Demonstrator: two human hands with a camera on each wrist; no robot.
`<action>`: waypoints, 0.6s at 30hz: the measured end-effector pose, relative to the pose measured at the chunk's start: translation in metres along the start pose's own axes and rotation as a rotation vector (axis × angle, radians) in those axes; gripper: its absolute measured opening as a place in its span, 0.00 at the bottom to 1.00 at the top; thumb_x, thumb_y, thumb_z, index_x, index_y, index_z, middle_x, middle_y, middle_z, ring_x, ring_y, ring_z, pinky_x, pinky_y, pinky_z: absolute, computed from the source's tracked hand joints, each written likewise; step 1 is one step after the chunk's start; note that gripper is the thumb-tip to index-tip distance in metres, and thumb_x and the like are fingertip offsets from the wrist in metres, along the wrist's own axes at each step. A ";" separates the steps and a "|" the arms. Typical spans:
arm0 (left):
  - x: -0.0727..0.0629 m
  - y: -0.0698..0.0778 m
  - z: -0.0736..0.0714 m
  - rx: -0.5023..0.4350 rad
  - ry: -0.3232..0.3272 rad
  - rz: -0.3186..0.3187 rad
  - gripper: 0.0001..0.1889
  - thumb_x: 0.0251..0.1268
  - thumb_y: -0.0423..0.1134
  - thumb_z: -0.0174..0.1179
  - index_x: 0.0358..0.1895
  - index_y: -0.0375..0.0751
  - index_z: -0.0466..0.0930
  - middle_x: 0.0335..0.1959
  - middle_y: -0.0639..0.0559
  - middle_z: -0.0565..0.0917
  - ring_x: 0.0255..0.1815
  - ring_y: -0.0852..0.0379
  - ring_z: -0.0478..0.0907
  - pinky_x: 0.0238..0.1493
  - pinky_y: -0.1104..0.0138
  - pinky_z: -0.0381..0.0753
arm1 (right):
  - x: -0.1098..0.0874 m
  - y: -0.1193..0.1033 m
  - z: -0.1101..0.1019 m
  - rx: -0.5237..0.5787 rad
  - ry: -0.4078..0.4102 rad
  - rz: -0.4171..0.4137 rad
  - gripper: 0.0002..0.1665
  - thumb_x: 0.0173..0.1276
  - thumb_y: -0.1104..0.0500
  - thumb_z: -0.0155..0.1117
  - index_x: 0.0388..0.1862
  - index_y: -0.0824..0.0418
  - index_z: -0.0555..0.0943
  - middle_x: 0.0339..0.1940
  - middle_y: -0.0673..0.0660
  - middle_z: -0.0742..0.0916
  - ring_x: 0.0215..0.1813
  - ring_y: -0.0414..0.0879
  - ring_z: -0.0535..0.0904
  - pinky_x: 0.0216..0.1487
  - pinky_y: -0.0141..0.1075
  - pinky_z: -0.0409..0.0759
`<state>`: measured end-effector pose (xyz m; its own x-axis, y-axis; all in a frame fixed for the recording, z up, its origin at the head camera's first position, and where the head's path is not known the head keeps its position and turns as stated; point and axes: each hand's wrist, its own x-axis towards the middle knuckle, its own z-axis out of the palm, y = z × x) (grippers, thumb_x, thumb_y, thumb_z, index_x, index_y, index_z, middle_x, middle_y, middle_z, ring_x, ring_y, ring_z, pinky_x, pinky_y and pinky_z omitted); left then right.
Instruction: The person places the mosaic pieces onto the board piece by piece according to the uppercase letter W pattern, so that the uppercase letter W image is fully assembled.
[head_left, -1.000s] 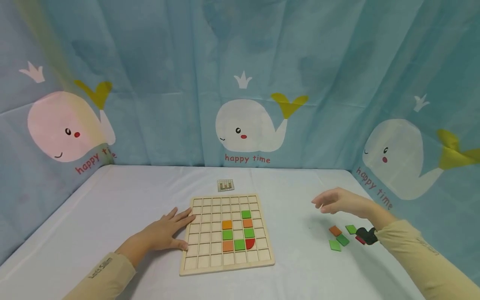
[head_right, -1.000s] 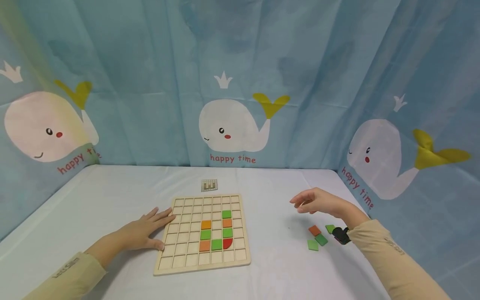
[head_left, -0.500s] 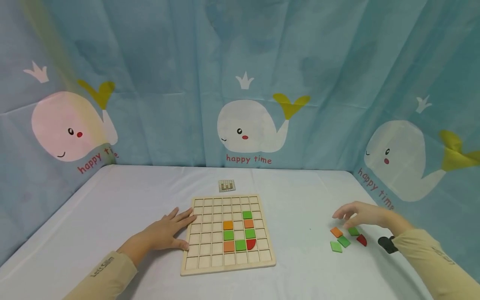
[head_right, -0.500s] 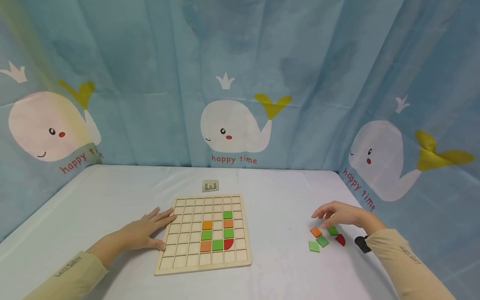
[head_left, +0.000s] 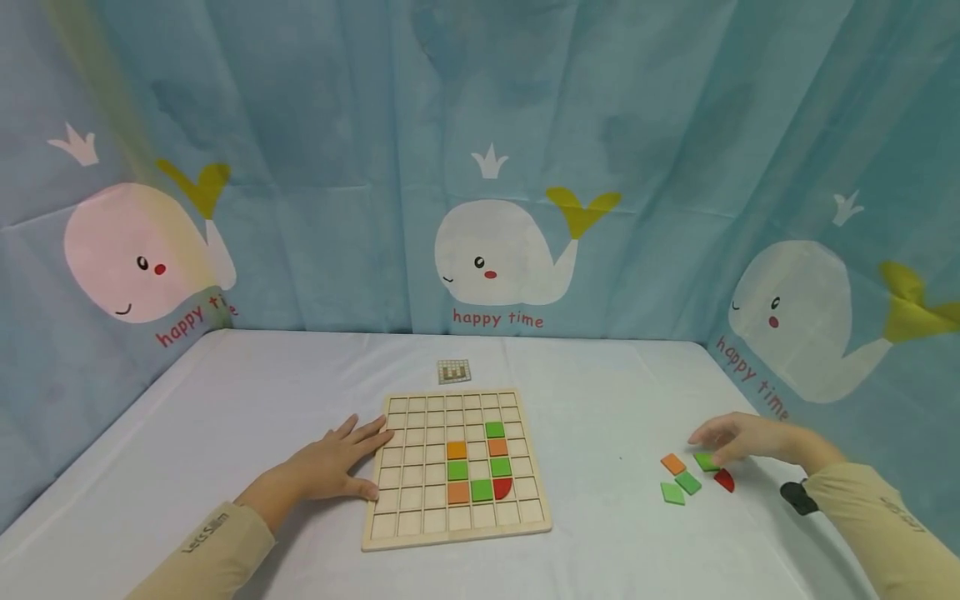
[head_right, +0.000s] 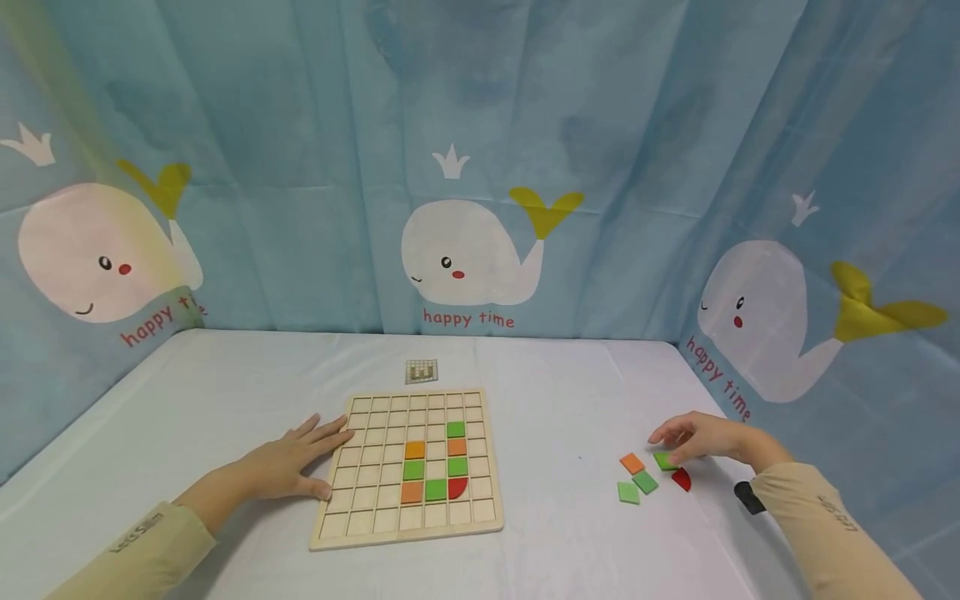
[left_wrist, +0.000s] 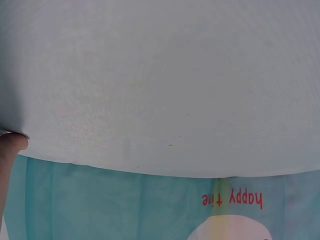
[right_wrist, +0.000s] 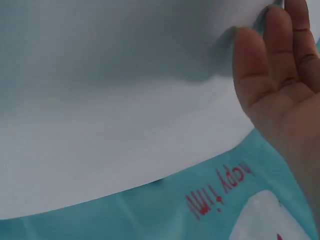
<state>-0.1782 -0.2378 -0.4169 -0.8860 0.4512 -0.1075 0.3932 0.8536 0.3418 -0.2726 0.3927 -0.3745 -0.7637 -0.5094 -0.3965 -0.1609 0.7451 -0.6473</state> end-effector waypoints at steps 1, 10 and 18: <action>0.000 0.000 0.000 0.000 0.001 -0.001 0.51 0.51 0.70 0.60 0.75 0.42 0.60 0.77 0.41 0.54 0.73 0.26 0.45 0.65 0.32 0.52 | -0.001 0.001 -0.001 0.003 0.004 0.006 0.25 0.63 0.60 0.67 0.58 0.67 0.78 0.59 0.67 0.79 0.60 0.67 0.71 0.56 0.61 0.72; 0.000 0.003 -0.003 -0.005 -0.005 -0.010 0.51 0.51 0.69 0.61 0.74 0.42 0.60 0.77 0.41 0.54 0.73 0.26 0.45 0.65 0.33 0.52 | -0.005 0.017 0.001 0.090 -0.021 -0.013 0.24 0.65 0.61 0.65 0.58 0.70 0.76 0.47 0.57 0.77 0.45 0.47 0.67 0.41 0.39 0.69; -0.002 0.004 -0.003 -0.010 -0.006 -0.007 0.51 0.51 0.69 0.60 0.74 0.41 0.60 0.77 0.41 0.54 0.73 0.26 0.45 0.65 0.32 0.52 | -0.004 0.021 0.005 0.054 0.023 -0.004 0.23 0.62 0.63 0.68 0.55 0.70 0.78 0.49 0.57 0.76 0.47 0.49 0.65 0.47 0.42 0.69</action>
<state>-0.1759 -0.2360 -0.4129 -0.8872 0.4469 -0.1150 0.3847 0.8539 0.3505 -0.2699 0.4086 -0.3896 -0.7777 -0.5016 -0.3789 -0.1308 0.7187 -0.6829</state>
